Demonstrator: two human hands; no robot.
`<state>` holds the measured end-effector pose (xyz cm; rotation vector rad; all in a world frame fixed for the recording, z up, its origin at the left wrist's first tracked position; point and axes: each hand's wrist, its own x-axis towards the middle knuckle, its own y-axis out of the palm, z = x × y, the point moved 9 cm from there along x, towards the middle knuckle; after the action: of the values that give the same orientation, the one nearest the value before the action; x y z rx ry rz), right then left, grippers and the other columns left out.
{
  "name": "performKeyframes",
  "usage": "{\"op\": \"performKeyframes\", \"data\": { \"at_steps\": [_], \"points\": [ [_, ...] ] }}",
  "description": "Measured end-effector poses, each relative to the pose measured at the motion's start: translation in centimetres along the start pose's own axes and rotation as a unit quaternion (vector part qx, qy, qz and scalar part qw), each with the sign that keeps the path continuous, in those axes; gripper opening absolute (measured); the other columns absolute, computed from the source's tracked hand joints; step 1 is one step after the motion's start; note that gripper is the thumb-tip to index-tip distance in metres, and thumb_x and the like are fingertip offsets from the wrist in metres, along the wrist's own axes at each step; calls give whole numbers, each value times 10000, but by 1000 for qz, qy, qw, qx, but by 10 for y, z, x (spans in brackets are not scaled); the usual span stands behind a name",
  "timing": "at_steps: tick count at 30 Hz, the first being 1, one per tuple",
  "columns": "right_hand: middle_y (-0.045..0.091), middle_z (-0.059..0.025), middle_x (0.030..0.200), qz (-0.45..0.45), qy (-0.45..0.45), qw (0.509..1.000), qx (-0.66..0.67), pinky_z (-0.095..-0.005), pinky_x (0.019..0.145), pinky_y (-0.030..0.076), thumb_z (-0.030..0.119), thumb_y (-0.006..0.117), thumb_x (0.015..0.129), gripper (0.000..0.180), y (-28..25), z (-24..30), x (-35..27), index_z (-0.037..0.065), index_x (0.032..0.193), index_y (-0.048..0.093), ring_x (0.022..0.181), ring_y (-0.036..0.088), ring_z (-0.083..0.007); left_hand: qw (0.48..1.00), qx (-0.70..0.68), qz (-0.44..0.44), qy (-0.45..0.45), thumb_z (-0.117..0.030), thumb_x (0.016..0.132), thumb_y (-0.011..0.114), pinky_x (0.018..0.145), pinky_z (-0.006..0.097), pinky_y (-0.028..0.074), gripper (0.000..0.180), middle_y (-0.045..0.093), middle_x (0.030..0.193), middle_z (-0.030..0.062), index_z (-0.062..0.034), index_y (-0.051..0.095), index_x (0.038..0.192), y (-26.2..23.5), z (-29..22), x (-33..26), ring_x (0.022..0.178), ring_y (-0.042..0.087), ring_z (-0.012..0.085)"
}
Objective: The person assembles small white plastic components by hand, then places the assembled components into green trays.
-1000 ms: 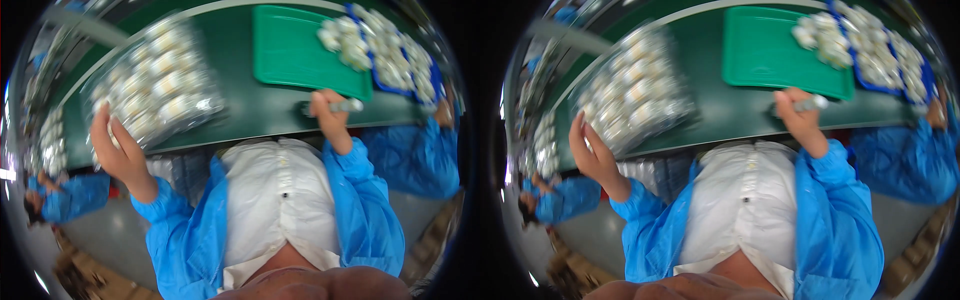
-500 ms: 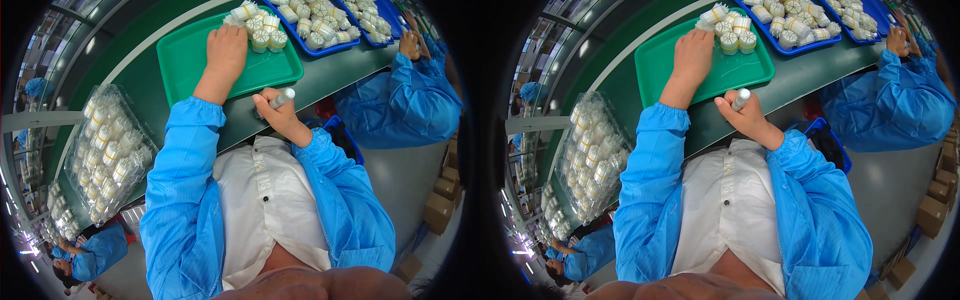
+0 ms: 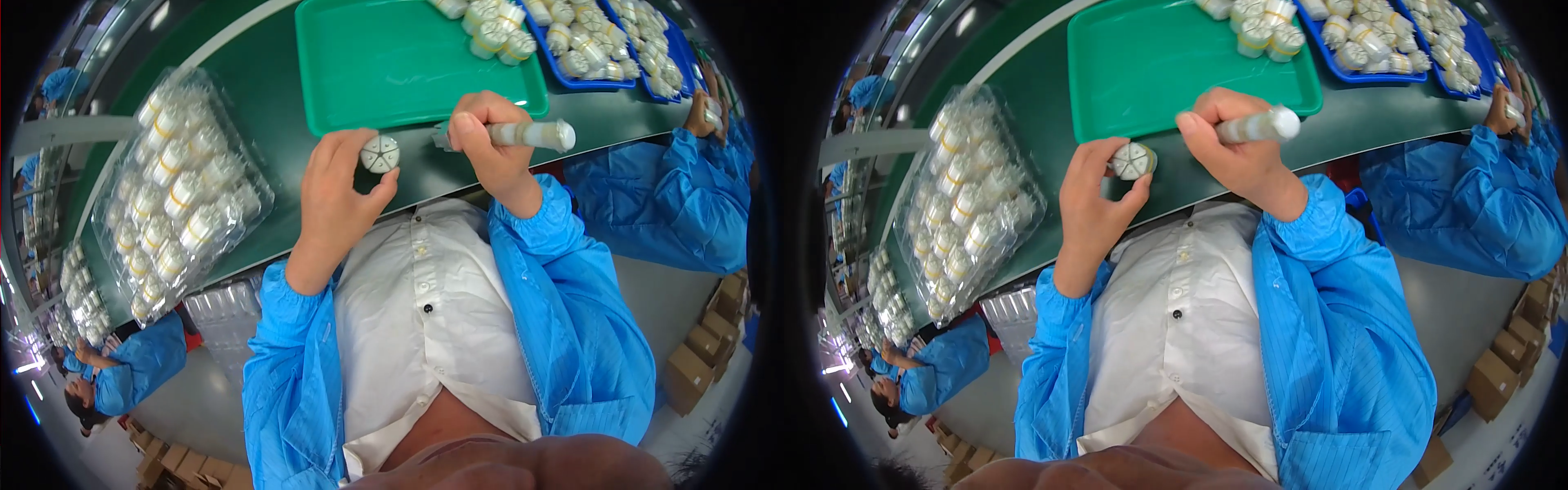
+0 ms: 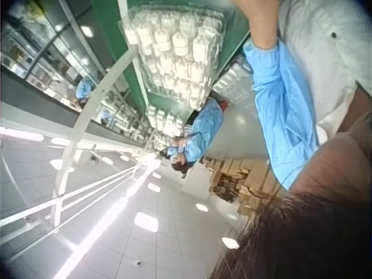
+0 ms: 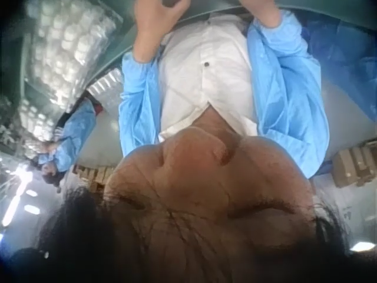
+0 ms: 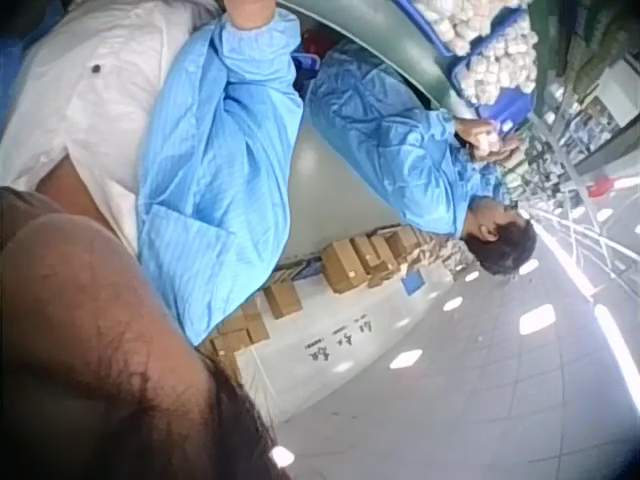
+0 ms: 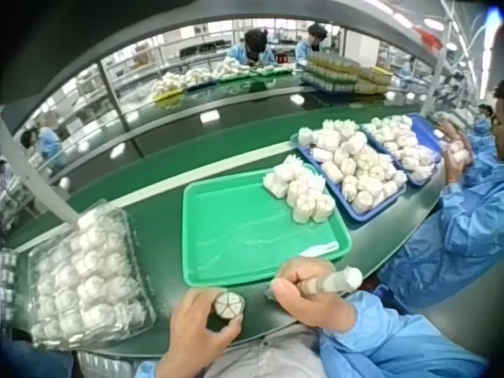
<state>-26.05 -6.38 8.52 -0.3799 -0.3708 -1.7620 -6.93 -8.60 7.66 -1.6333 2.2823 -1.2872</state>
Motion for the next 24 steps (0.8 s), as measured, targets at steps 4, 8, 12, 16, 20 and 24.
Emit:
{"op": "performKeyframes", "data": {
  "at_steps": [4, 8, 12, 16, 20, 24],
  "points": [
    [501, -20, 600, 75, -1, 997, -33, -289, 465, 315, 66, 667, 916, 265, 48, -5, 8, 19, 683, 550, 531, 416, -81, 998, -54, 5, -30, -75, 697, 801, 801, 419, 514, 462, 611, 1053, 144, -25, 631, 1123, 10, 26, -18, 945, 611, 339],
    [468, -4, 587, 89, 15, 995, -49, -285, 454, 303, 66, 676, 909, 270, 65, -14, 11, 26, 680, 537, 538, 405, -73, 996, -85, 9, -12, -77, 698, 796, 816, 419, 505, 478, 605, 1052, 136, -28, 636, 1145, 12, 31, -20, 969, 601, 326],
    [458, -8, 578, 97, 22, 992, -74, -295, 452, 303, 104, 693, 911, 298, 71, -27, 12, 38, 675, 524, 529, 394, -89, 995, -94, 16, -17, -80, 699, 794, 812, 413, 503, 479, 602, 1053, 131, -30, 641, 1151, 13, 33, -19, 969, 596, 319],
    [450, -21, 572, 97, 21, 991, -95, -308, 453, 304, 144, 706, 914, 327, 75, -27, 14, 45, 667, 516, 522, 392, -107, 997, -76, 10, -6, -110, 699, 815, 795, 404, 501, 473, 599, 1049, 131, -38, 651, 1137, 10, 29, -17, 958, 592, 313],
    [454, -27, 575, 114, 1, 988, -103, -309, 455, 297, 149, 703, 918, 334, 77, -24, 14, 40, 666, 512, 521, 392, -109, 1000, -30, -5, -8, -146, 705, 836, 768, 402, 498, 512, 607, 1038, 134, -31, 634, 1161, 15, 33, -19, 942, 597, 309],
    [527, -3, 611, 152, 5, 986, -62, -271, 489, 345, 90, 593, 992, 362, 74, -19, 17, 30, 646, 505, 539, 447, -83, 998, -51, -37, -6, -124, 719, 827, 797, 403, 517, 583, 632, 1052, 138, -13, 576, 1232, 10, 34, -18, 949, 612, 309]
  ]
}}
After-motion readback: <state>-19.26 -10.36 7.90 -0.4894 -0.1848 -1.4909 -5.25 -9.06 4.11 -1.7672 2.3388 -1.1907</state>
